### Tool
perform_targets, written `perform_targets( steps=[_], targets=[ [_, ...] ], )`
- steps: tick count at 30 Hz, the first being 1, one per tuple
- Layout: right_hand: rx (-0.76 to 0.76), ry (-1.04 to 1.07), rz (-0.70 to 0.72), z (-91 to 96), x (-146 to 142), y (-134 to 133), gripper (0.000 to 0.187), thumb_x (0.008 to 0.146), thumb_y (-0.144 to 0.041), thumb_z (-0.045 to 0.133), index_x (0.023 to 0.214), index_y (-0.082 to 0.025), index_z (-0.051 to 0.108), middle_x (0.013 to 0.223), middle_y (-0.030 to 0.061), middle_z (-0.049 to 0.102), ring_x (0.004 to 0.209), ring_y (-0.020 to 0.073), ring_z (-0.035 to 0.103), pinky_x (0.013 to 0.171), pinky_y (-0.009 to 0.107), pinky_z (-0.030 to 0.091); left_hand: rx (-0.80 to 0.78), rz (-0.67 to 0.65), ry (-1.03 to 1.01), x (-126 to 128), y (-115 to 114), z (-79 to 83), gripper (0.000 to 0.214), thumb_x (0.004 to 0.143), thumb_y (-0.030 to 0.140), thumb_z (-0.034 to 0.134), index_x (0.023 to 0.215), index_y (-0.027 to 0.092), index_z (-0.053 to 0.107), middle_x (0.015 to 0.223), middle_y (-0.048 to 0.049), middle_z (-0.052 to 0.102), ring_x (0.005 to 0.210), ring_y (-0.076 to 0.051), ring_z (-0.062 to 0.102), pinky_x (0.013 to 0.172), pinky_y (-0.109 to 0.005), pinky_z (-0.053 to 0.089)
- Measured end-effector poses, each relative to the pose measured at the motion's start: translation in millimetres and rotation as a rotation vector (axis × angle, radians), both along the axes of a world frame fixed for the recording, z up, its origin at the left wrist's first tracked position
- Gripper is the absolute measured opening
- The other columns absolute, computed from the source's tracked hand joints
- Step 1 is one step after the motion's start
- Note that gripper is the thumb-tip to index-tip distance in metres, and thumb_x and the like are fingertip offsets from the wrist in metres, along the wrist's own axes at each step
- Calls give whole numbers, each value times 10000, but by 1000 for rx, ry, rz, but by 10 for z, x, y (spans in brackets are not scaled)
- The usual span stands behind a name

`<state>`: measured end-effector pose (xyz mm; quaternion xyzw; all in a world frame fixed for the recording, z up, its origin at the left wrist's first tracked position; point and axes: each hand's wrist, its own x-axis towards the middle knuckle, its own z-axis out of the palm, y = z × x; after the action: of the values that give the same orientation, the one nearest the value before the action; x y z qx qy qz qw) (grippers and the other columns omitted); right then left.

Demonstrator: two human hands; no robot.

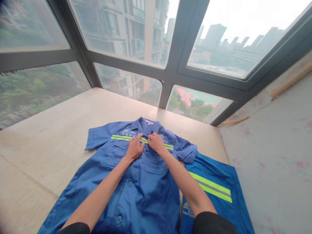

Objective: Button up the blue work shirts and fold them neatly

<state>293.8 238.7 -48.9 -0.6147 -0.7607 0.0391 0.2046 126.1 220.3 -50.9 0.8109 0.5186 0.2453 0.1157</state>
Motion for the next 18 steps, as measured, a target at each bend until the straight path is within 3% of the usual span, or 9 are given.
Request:
perform_targets(
  steps=[6, 10, 14, 18],
  targets=[
    [87, -141, -4, 218, 103, -11, 216, 899, -299, 610, 737, -204, 716, 846, 117, 610, 832, 239, 585, 702, 332, 465, 13, -12, 53, 16, 15, -29, 477, 971, 360, 394, 1403, 178, 481, 1470, -140, 488, 1407, -262, 387, 1142, -460, 249],
    [166, -154, 80, 334, 34, 7, 161, 904, -197, 569, 996, -208, 702, 1005, 136, 654, 964, 264, 590, 825, 372, 463, 16, 13, 88, 46, 10, -13, 477, 970, 362, 381, 1387, 168, 509, 1480, -147, 472, 1417, -281, 369, 1152, -484, 238],
    [176, -144, 209, 192, 37, 47, 398, 910, -256, 591, 1303, -195, 572, 1420, 169, 512, 1312, 324, 446, 1057, 488, 353, 18, 43, 131, 68, -7, 12, 519, 966, 379, 377, 1416, 141, 479, 1508, -164, 426, 1433, -294, 337, 1177, -520, 180],
    [31, -130, 120, -103, 220, 125, 563, 936, -438, 552, 1393, -116, 492, 1485, 225, 433, 1389, 343, 379, 1100, 517, 331, 15, 47, 179, 74, -9, 11, 575, 968, 428, 362, 1439, 111, 449, 1522, -177, 398, 1441, -300, 321, 1185, -534, 163]
  ],
)
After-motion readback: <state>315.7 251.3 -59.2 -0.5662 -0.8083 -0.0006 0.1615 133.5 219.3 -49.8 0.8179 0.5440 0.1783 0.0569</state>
